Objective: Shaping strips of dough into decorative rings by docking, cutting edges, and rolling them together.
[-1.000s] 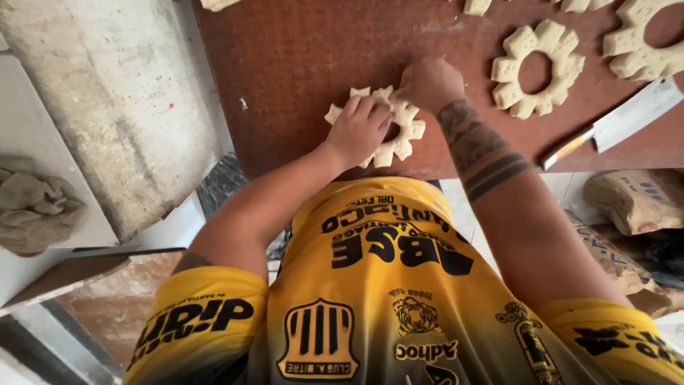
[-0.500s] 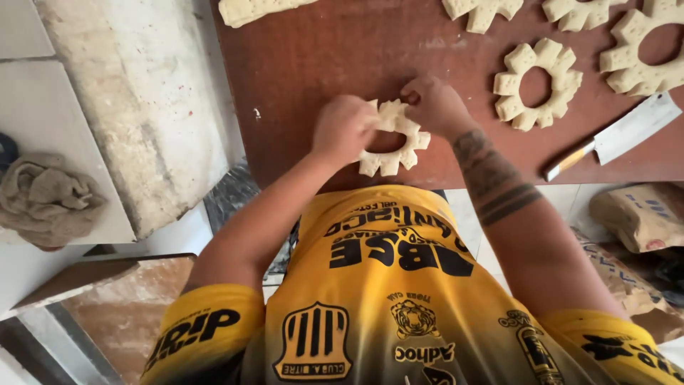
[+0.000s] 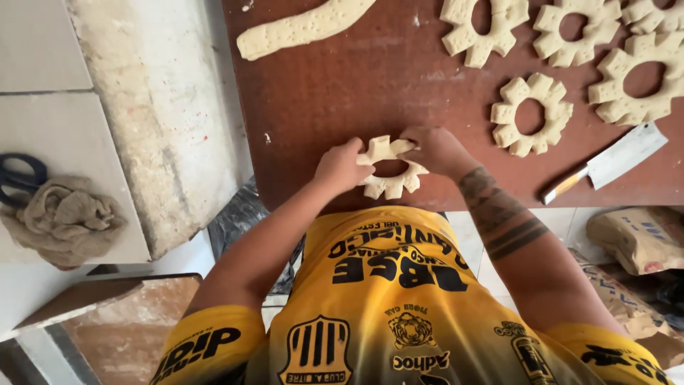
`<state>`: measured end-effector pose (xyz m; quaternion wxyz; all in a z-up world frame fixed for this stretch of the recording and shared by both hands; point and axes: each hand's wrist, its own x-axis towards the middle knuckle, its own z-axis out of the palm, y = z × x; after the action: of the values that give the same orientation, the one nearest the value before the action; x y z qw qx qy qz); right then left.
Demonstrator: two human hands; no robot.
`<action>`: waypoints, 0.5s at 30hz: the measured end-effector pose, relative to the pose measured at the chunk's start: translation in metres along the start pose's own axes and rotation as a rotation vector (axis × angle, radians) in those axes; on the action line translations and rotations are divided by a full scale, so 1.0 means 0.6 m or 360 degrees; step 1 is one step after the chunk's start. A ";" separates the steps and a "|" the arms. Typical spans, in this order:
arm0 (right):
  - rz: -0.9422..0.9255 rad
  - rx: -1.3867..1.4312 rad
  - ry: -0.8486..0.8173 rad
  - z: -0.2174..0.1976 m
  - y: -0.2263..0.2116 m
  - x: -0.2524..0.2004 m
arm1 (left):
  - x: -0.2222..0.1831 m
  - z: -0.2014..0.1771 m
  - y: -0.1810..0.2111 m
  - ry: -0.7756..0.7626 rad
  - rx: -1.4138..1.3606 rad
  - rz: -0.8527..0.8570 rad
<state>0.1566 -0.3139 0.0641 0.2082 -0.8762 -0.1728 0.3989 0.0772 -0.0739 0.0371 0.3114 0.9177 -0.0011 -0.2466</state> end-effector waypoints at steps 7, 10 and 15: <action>0.0290 0.0442 0.0398 -0.123 -0.015 0.038 | 0.161 -0.191 0.078 -0.0239 -0.0442 -0.0111; 0.0239 0.0347 0.0720 -0.168 -0.001 0.095 | 0.202 -0.260 0.086 0.0014 -0.0485 -0.0121; -0.0217 0.0034 0.1236 -0.215 0.000 0.205 | 0.212 -0.307 -0.037 0.0982 0.0083 -0.0093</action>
<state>0.3326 -0.2854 0.0637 0.2932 -0.9462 -0.1347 0.0247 0.2687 0.0290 0.0931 0.2660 0.9566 0.1137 0.0349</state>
